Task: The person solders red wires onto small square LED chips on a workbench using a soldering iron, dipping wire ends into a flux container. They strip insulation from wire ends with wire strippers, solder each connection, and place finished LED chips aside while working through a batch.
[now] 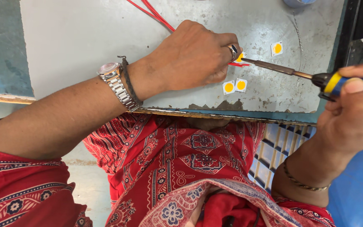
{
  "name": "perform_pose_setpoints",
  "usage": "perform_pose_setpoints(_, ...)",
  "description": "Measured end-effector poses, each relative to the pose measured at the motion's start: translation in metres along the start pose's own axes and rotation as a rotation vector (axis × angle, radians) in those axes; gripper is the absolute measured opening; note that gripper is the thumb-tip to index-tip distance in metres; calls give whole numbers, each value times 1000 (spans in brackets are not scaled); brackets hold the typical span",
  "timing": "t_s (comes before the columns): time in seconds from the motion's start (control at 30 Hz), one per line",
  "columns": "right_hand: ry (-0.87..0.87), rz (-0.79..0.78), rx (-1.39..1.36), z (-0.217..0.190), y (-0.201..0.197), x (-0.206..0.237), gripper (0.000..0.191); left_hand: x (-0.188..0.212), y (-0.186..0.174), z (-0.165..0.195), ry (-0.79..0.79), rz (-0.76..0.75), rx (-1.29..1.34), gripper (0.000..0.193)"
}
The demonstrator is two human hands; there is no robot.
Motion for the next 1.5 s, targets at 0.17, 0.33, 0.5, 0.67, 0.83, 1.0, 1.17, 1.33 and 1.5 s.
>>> perform_pose_setpoints(0.17,-5,-44,-22,2,6,3,18,0,-7,3,29,69,4,19)
perform_pose_setpoints(0.33,-31,-51,47,-3,10,2,20,-2,-4,1,8,39,3,18)
perform_pose_setpoints(0.5,-33,-68,65,-4,14,0,21,-2,-4,1,11,62,3,17)
perform_pose_setpoints(0.67,-18,-83,70,-2,13,2,18,-1,-5,1,12,57,8,17)
perform_pose_setpoints(0.83,-30,-62,74,7,-2,2,16,-1,-5,2,0,46,16,15)
perform_pose_setpoints(1.0,-38,-31,128,34,-40,5,23,0,-5,2,0,49,15,16)
perform_pose_setpoints(1.17,-26,26,35,63,-80,4,23,2,-7,4,23,78,9,16)
perform_pose_setpoints(1.33,-152,-1,-23,46,-56,0,32,4,-6,0,-2,64,49,14)
perform_pose_setpoints(1.5,-269,-227,86,17,30,12,30,17,-34,-12,-33,315,259,20)
Point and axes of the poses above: each hand's wrist, its own x-axis away from the middle knuckle, its own y-axis out of the palm, z = x × y, the point moved 9 cm from there along -x, towards the middle knuckle
